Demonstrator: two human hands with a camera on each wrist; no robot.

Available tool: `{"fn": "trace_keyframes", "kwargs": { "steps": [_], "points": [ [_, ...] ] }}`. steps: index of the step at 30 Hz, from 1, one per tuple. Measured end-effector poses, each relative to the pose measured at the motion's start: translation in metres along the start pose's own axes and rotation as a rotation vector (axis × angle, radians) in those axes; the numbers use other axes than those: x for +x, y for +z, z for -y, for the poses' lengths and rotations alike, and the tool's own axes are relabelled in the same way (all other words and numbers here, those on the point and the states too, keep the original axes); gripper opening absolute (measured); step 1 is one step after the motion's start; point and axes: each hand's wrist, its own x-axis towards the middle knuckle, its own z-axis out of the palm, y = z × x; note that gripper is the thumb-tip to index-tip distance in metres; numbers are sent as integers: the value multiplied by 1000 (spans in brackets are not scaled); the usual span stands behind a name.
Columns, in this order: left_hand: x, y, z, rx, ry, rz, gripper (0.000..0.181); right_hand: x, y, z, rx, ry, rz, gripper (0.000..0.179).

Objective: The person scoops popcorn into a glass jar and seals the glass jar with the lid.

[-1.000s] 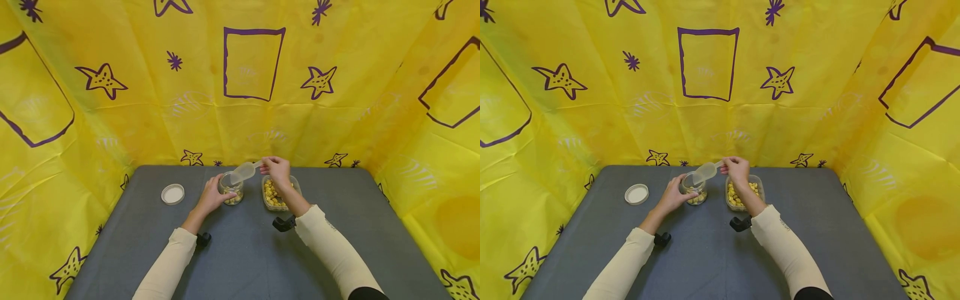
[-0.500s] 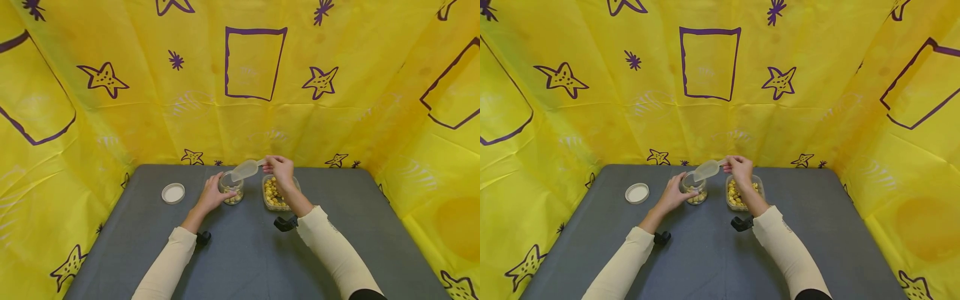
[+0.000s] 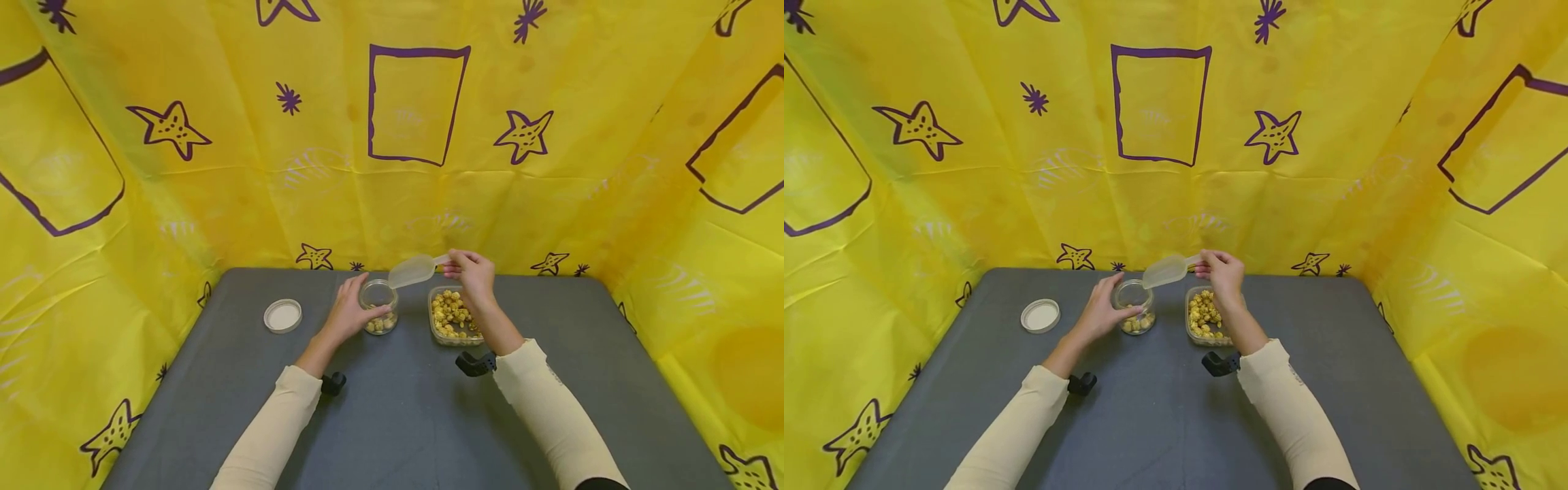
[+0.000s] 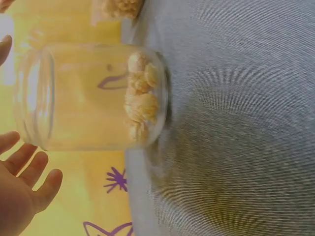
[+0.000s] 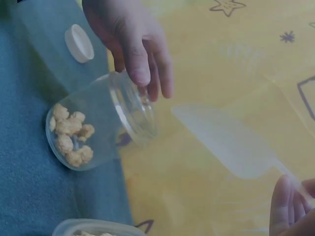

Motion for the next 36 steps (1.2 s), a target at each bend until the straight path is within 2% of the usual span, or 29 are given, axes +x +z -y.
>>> {"fn": "trace_keyframes", "kwargs": {
  "steps": [5, 14, 24, 30, 36],
  "points": [
    [2, -3, -10, 10, 52, -21, 91, 2, -8, 9, 24, -8, -21, 9],
    [1, -8, -33, -4, 82, -10, 92, 3, -24, 18, 58, 1, -63, 16],
    [0, -1, -45, -37, 103, 10, 89, 6, -43, 22, 150, 7, -104, 22],
    [-1, 6, -53, -77, 117, 28, 88, 5, -54, 24, 154, -9, -136, 22],
    [-3, 11, -59, -71, 137, 23, 87, 4, -71, 25, 177, -8, -165, 23]
  ]
}}
